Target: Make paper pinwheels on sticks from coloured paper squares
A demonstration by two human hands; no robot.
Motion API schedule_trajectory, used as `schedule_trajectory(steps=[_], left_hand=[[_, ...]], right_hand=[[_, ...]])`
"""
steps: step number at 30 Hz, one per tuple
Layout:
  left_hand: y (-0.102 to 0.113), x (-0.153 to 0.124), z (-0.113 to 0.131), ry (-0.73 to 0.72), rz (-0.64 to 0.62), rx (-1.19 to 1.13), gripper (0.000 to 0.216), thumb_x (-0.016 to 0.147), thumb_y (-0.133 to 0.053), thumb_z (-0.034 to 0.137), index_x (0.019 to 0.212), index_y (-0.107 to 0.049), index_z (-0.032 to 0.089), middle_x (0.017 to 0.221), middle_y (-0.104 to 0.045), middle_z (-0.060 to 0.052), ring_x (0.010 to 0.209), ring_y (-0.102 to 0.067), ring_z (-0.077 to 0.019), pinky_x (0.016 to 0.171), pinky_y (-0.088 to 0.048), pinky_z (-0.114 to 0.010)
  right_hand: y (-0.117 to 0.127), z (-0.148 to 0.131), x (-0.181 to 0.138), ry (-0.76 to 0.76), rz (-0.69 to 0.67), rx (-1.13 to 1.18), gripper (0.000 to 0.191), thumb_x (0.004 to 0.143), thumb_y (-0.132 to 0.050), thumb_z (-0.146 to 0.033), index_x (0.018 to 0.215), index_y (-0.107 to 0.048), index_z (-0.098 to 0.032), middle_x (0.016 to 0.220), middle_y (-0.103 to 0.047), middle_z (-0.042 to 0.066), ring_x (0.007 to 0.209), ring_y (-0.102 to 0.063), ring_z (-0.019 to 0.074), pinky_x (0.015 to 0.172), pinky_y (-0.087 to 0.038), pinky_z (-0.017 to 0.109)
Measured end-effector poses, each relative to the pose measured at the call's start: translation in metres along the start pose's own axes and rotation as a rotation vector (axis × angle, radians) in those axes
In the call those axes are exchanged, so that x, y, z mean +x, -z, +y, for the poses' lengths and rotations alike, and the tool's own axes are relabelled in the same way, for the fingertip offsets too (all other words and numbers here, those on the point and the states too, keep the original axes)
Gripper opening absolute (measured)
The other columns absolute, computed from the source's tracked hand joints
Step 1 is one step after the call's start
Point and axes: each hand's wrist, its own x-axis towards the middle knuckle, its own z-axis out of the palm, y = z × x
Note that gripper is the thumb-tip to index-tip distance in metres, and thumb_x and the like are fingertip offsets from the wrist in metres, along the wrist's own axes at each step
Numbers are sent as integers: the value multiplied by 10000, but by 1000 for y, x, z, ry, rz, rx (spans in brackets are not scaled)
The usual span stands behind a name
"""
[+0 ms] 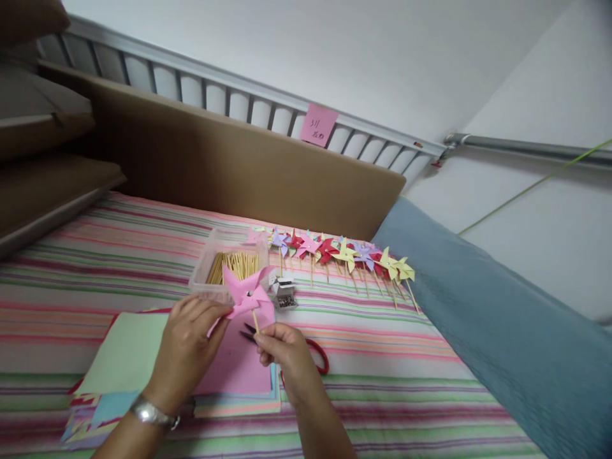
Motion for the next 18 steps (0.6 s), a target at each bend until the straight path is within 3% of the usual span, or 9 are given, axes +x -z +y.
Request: schedule_trajectory(steps=[5,8,13,18], left_hand=[[-3,-1,34,-32,-48,-56,119,830,-609,214,948,-624,211,819,-700,-35,767,-611,-209,760,-408,-385],[4,1,41,-44,-20,-99,152,819,-627,230,969,-610,207,835,-693,-42,788,-607,-215,747,-413,-377],[15,4,14,57,144,-28,238,813,-615,169,1047,-602,213,1002,-675,-80,914,-598,-237,804,-433,-392],[8,2,-5,103,-17,-27,196,827,-604,253,1021,-625,234,982,-698,-55,900,-614,-242,781,-439,-397]], right_hand=[[1,2,3,-5,-16,12,135,599,-698,-253,619,-647,-129,518,-583,-12,463,-485,86,493,-366,209],[1,2,4,-2,2,1,123,586,-684,-250,600,-652,-133,503,-577,-12,465,-486,90,485,-358,211],[1,0,4,-5,18,-7,125,584,-680,-260,595,-643,-141,489,-572,-15,459,-483,93,491,-367,218],[2,0,3,14,19,-1,120,608,-671,-241,573,-613,-142,491,-572,-14,462,-480,88,493,-363,212]])
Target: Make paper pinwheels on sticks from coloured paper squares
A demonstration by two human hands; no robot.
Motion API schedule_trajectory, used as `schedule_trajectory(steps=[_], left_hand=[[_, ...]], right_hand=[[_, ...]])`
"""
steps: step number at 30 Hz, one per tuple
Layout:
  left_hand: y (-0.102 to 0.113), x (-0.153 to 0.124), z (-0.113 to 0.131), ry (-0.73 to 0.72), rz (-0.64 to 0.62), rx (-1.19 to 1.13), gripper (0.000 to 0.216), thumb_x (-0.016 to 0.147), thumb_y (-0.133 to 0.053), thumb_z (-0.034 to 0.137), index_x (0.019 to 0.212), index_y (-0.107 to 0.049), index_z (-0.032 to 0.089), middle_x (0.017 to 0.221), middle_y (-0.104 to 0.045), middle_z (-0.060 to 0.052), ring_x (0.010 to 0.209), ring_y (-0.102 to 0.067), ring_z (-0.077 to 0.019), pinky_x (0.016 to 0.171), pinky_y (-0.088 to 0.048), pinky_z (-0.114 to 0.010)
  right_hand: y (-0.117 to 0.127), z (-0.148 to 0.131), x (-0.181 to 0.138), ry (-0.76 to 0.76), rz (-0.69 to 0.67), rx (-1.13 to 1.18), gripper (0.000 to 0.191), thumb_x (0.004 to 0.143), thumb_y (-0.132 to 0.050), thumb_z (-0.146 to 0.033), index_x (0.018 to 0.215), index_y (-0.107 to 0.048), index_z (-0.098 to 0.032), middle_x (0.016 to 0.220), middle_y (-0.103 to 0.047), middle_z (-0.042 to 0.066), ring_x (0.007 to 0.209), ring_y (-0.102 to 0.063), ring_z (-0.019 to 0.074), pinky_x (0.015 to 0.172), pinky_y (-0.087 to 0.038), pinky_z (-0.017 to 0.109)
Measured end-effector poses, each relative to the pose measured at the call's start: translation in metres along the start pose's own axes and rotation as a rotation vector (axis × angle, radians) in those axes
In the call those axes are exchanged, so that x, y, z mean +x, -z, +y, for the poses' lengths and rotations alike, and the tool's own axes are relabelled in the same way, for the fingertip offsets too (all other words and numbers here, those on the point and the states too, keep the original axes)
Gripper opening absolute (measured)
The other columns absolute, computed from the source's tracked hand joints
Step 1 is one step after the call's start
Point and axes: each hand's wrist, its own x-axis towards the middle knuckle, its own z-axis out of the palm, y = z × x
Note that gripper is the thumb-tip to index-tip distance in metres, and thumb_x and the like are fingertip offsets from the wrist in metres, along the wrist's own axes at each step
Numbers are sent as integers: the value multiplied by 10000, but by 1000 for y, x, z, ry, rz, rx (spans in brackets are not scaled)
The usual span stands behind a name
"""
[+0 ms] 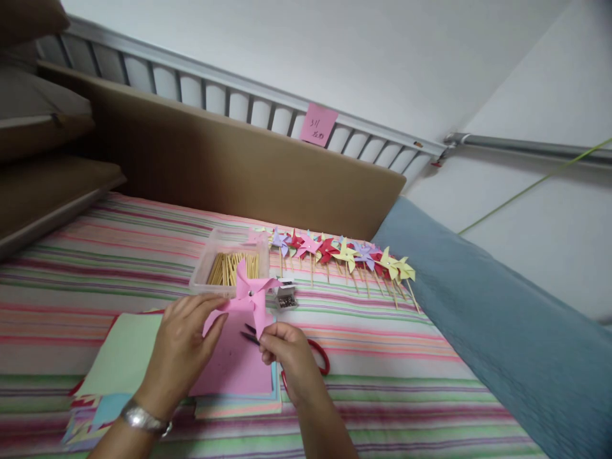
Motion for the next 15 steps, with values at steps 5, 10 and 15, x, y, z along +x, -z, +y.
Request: schedule_trajectory(steps=[5,10,15], left_hand=[[-11,-8,18,6,-9,-82,120,837,-592,259,946,-634,231,871,-708,-45,819,-633,-225,749,-456,-378],[-13,-10,46,-31,-78,-146,170,836,-593,325,973,-624,229,894,-708,-66,852,-646,-239,777,-481,-384],[-17,-25,35,-24,-63,-240,245,809,-600,385,1038,-641,310,936,-733,-34,825,-675,-252,726,-528,-375]], right_hand=[[0,2,0,-11,3,2,171,619,-718,-279,617,-630,-132,498,-579,-13,462,-484,87,497,-371,211],[2,4,5,8,-1,28,126,600,-698,-251,601,-648,-135,503,-581,-19,447,-481,78,482,-359,202],[12,1,12,18,108,60,158,563,-699,-289,568,-635,-145,463,-572,-26,410,-462,75,446,-350,201]])
